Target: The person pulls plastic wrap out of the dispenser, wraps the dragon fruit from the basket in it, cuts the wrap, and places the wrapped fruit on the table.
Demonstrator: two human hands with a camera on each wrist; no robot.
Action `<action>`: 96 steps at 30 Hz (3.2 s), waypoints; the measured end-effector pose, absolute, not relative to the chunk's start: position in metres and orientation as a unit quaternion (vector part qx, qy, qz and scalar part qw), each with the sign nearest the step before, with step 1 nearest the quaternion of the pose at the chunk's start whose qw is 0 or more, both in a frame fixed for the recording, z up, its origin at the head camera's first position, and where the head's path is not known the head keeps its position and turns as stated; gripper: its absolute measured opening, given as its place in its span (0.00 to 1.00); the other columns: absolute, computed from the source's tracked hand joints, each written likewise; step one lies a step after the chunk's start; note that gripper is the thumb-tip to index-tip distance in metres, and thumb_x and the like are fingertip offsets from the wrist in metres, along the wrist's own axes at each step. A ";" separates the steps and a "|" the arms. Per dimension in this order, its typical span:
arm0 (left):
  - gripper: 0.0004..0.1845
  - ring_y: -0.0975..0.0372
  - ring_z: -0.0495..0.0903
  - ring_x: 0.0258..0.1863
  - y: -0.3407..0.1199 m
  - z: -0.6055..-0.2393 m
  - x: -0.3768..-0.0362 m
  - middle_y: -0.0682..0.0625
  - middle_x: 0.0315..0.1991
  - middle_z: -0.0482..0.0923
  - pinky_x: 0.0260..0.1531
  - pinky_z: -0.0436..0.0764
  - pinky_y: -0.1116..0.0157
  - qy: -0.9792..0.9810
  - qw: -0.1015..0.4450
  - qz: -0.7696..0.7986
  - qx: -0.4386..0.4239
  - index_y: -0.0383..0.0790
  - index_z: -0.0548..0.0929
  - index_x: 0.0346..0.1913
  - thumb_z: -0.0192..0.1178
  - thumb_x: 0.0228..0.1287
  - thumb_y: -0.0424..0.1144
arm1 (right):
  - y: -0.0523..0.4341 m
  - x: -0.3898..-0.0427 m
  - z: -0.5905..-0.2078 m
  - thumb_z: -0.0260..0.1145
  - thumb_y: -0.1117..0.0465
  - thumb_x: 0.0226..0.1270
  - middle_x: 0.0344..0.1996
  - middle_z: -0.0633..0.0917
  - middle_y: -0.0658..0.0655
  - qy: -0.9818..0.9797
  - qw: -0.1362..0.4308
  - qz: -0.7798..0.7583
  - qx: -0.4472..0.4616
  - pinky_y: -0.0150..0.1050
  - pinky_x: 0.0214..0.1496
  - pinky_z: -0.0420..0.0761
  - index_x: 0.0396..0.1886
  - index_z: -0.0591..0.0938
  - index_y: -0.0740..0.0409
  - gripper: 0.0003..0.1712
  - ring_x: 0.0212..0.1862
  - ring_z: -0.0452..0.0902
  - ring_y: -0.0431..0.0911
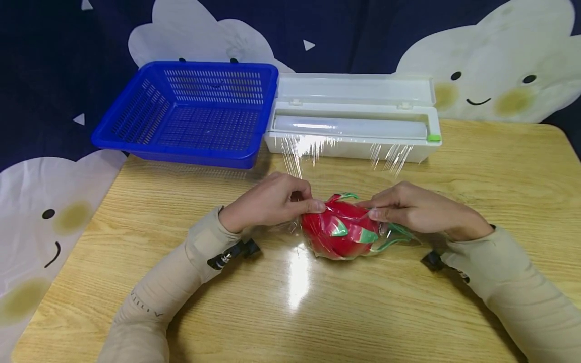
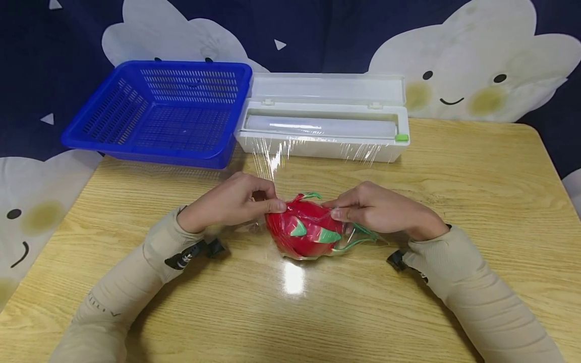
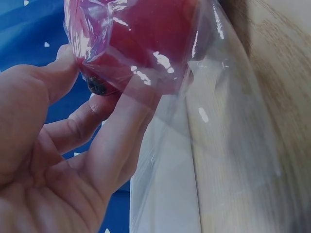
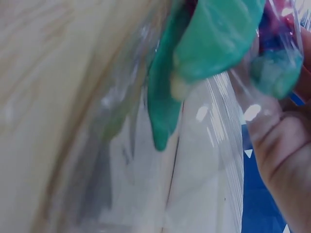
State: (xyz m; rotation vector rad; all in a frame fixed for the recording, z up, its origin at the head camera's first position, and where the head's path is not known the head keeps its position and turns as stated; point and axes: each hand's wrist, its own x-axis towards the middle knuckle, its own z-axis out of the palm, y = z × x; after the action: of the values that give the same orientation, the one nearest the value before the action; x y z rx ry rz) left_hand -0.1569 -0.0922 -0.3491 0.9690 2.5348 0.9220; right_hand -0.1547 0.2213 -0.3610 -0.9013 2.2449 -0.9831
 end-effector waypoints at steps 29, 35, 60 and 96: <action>0.14 0.67 0.71 0.23 -0.099 -0.349 -0.164 0.56 0.25 0.76 0.23 0.72 0.70 0.875 0.113 0.309 0.356 0.43 0.87 0.43 0.54 0.80 0.47 | 0.224 -0.157 -0.360 0.61 0.61 0.78 0.61 0.87 0.54 0.837 0.243 -0.351 -0.343 0.30 0.48 0.81 0.66 0.82 0.53 0.20 0.47 0.81 0.39; 0.14 0.66 0.82 0.33 -0.100 -0.345 -0.163 0.53 0.36 0.87 0.35 0.83 0.69 0.883 0.084 0.302 0.350 0.41 0.88 0.50 0.59 0.77 0.46 | 0.225 -0.157 -0.362 0.61 0.61 0.78 0.61 0.87 0.55 0.831 0.247 -0.360 -0.344 0.32 0.43 0.80 0.65 0.83 0.54 0.20 0.43 0.80 0.40; 0.29 0.64 0.83 0.49 -0.100 -0.333 -0.147 0.52 0.53 0.86 0.51 0.84 0.65 0.871 0.082 0.241 0.419 0.42 0.85 0.59 0.70 0.64 0.58 | 0.226 -0.159 -0.362 0.61 0.61 0.78 0.58 0.88 0.55 0.829 0.254 -0.361 -0.343 0.33 0.36 0.79 0.67 0.81 0.55 0.21 0.35 0.76 0.38; 0.34 0.64 0.81 0.41 -0.095 -0.339 -0.145 0.51 0.50 0.85 0.42 0.83 0.70 0.879 0.054 0.215 0.421 0.40 0.86 0.59 0.71 0.60 0.63 | 0.231 -0.159 -0.362 0.67 0.54 0.74 0.61 0.86 0.54 0.844 0.257 -0.347 -0.318 0.32 0.40 0.81 0.74 0.75 0.49 0.30 0.44 0.81 0.40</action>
State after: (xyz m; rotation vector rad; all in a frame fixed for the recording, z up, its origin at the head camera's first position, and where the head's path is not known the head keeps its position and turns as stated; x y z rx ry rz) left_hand -0.1455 -0.0955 -0.3391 1.2799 2.6715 0.6542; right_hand -0.1588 0.2310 -0.3619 -0.8636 2.2895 -0.9416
